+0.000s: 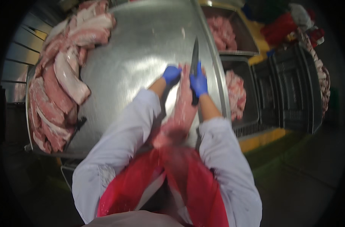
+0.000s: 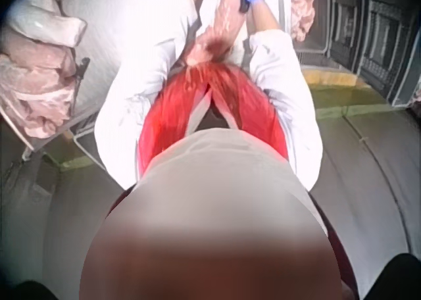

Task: The person uses a knife to trim fat and cut large pieces of raw meat on a stainless steel table. They separate the trimmed meat and fat, placing the fat into a nearby crate while continuing to process the meat.

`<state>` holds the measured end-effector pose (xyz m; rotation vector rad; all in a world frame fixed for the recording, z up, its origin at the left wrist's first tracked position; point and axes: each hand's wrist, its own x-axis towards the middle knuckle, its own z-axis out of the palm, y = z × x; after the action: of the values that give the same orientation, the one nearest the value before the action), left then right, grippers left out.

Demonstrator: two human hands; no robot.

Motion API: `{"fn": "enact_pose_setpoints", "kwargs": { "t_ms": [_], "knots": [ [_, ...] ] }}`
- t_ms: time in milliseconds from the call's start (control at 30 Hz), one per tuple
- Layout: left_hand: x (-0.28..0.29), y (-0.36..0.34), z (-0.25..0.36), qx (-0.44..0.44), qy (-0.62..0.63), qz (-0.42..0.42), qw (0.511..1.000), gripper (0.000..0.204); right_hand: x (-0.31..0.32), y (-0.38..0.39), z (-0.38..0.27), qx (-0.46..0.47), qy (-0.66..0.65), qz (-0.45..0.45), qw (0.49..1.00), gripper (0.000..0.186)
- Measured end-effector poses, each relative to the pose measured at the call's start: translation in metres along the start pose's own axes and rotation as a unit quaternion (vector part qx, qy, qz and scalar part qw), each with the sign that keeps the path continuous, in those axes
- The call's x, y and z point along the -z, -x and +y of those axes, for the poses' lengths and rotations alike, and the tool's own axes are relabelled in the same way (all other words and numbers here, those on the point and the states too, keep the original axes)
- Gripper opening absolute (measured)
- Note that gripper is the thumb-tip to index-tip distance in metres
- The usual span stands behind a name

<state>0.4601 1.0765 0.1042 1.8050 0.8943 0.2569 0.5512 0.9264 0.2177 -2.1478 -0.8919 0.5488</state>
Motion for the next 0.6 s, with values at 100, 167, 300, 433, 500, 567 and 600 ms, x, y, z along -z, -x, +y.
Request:
{"fn": "enact_pose_setpoints", "kwargs": {
  "t_ms": [100,167,300,433,500,567,600],
  "knots": [
    [0.004,0.006,0.012,-0.024,0.077,-0.030,0.996,0.032,0.001,0.000,0.009,0.112,0.110,0.058,0.986,0.076],
    [-0.002,0.024,0.036,0.047,0.219,-0.068,0.972,0.023,0.004,0.001,0.004,0.079,0.131,0.025,0.988,0.073],
    [-0.003,0.025,0.040,0.016,0.181,-0.024,0.983,0.027,-0.002,-0.012,0.003,0.078,0.211,-0.045,0.973,0.072],
    [0.002,0.026,0.038,0.016,0.106,0.002,0.994,0.030,0.024,0.051,-0.002,-0.019,0.199,-0.190,0.961,0.068],
    [0.002,0.024,0.040,-0.019,0.084,0.039,0.996,0.034,0.041,0.071,-0.001,-0.026,0.191,-0.217,0.957,0.062],
    [0.001,0.040,0.072,-0.032,0.103,0.034,0.994,0.035,0.035,0.040,0.013,0.034,0.187,-0.172,0.967,0.066],
    [0.004,0.039,0.070,-0.089,0.061,0.034,0.994,0.036,0.028,0.026,0.015,0.077,0.182,-0.157,0.968,0.069]
  ]
}}
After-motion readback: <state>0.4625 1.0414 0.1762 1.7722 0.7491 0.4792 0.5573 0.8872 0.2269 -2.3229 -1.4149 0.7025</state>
